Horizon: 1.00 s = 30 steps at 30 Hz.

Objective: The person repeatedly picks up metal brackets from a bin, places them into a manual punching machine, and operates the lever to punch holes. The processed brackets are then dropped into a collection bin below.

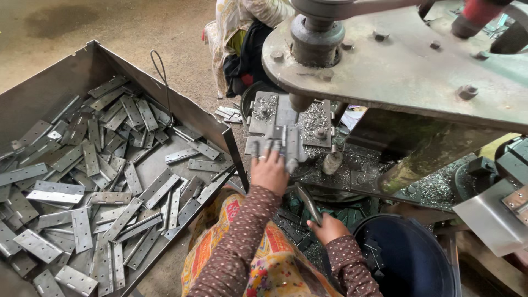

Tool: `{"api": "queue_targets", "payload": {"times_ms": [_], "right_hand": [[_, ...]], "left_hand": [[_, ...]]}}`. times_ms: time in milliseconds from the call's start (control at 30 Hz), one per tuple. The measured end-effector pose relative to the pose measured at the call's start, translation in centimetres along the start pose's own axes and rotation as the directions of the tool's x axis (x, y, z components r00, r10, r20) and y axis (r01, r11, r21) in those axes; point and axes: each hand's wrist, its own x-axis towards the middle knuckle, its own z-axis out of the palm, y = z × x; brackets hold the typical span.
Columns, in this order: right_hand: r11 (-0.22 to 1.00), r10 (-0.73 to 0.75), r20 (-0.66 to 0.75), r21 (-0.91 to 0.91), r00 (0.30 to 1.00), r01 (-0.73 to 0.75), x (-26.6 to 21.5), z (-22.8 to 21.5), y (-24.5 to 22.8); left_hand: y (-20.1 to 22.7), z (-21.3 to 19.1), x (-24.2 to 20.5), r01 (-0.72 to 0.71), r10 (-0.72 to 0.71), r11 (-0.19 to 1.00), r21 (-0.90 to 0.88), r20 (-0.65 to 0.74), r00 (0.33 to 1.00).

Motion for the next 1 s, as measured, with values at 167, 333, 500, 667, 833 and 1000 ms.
{"api": "queue_targets", "payload": {"times_ms": [167, 333, 500, 667, 833, 1000], "right_hand": [[0.998, -0.015, -0.066, 0.052, 0.998, 0.019, 2.4, 3.0, 2.5], [0.98, -0.022, -0.182, 0.191, 0.983, 0.057, 5.8, 11.2, 4.8], [0.992, -0.074, -0.375, 0.071, 0.924, 0.108, 8.6, 14.7, 5.7], [0.993, -0.039, -0.126, 0.106, 0.991, 0.052, 7.2, 10.0, 5.6], [1.0, -0.009, -0.082, -0.01, 0.997, 0.008, 4.9, 6.9, 5.7], [0.991, -0.028, -0.303, 0.114, 0.953, 0.066, 7.2, 12.1, 5.1]], "left_hand": [[1.1, 1.6, 2.1, 0.108, -0.106, 0.993, -0.05, 0.037, 0.994], [0.7, 0.8, 2.1, 0.099, -0.1, 0.993, -0.066, -0.011, 0.995], [-0.3, -0.1, 1.5, 0.081, -0.082, 0.984, -0.158, -0.002, 0.997], [-0.3, 1.2, 2.2, 0.062, -0.065, 0.996, -0.063, -0.05, 0.997], [0.0, 3.3, 5.1, 0.075, -0.075, 0.997, -0.011, -0.021, 0.997], [-0.1, 2.7, 5.2, 0.086, -0.084, 0.994, -0.072, 0.02, 0.996]]}}
